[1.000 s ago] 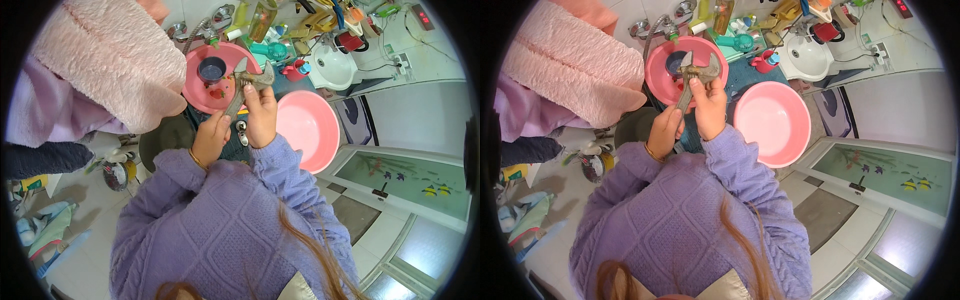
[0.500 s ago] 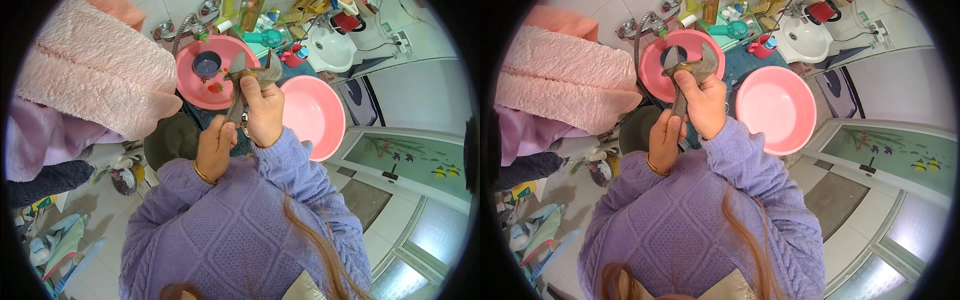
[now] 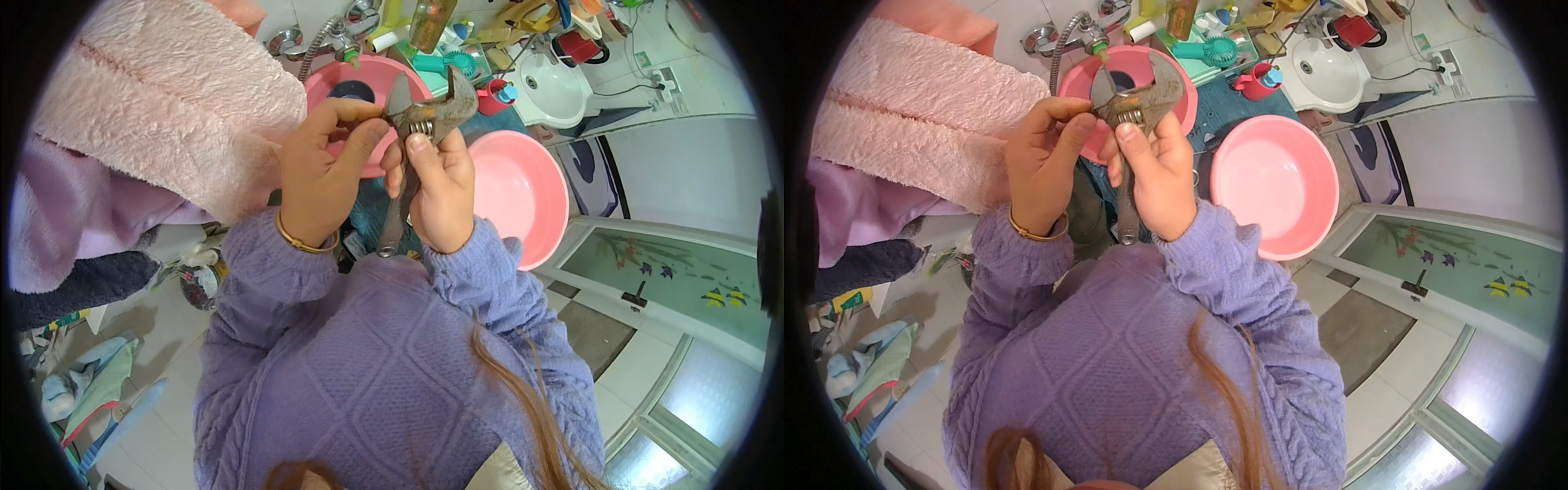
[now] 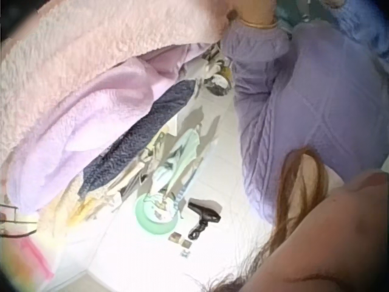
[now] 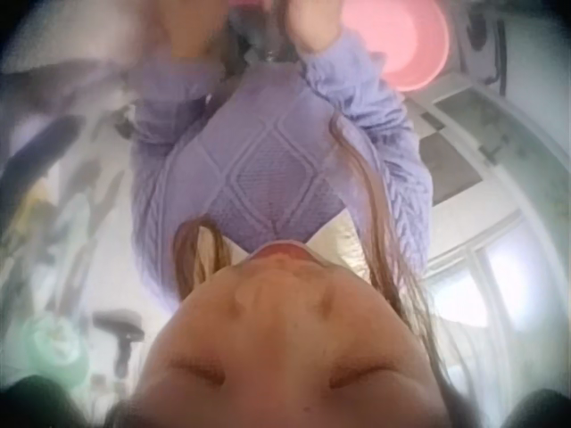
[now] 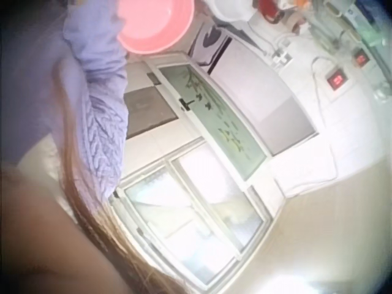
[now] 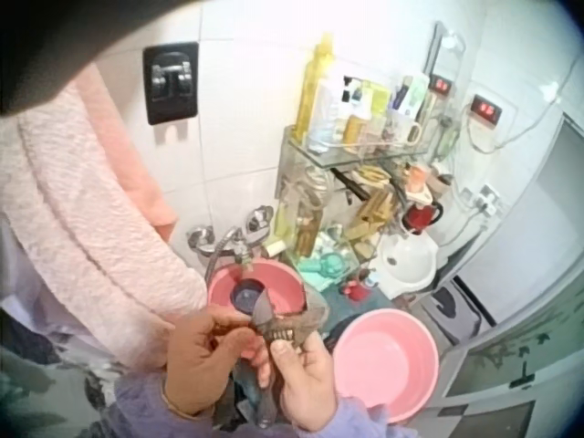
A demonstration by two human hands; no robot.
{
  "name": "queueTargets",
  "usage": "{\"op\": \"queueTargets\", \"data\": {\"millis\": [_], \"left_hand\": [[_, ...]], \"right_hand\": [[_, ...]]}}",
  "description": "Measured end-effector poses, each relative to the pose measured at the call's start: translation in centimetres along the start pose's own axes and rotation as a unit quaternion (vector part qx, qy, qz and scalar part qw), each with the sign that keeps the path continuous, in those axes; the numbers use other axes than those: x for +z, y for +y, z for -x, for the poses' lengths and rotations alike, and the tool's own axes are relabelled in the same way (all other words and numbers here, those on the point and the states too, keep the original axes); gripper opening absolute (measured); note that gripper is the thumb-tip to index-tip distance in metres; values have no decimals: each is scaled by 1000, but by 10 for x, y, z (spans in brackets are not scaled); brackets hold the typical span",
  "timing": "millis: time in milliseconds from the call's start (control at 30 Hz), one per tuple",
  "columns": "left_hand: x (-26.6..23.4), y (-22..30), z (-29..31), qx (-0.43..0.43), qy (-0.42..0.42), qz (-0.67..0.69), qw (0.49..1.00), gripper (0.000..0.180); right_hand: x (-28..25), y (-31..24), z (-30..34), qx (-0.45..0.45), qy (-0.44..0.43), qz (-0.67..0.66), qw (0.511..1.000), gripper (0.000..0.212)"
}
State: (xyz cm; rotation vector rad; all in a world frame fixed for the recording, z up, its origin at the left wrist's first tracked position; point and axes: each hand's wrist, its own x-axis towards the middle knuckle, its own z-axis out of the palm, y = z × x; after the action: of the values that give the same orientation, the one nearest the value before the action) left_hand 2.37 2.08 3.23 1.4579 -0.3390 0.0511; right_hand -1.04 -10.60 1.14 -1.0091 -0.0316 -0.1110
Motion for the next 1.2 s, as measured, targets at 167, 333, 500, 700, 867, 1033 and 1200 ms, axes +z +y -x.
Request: {"op": "queueTargets", "data": {"millis": [167, 333, 500, 700, 867, 1033, 1200], "left_hand": [[1, -3, -1, 22, -7, -41, 999, 13], [4, 5, 7, -9, -37, 86, 996, 13], [6, 11, 11, -24, -33, 118, 992, 16], [8, 2, 13, 95, -1, -27, 995, 15], [11, 4, 18, -7, -36, 130, 991, 14], [9, 14, 16, -15, 3, 91, 996, 14], [5, -6, 13, 139, 12, -46, 989, 14]], "right_hand": [[9, -9, 2, -9, -3, 29, 1000, 28], [18, -23, 6, 36, 23, 7, 999, 29], [15, -24, 4, 40, -2, 21, 999, 25], [13, -21, 2, 54, 19, 7, 998, 25], [11, -17, 1, 45, -3, -12, 999, 28], [26, -18, 3, 58, 37, -48, 996, 31], [17, -16, 3, 47, -16, 7, 999, 30]]}}
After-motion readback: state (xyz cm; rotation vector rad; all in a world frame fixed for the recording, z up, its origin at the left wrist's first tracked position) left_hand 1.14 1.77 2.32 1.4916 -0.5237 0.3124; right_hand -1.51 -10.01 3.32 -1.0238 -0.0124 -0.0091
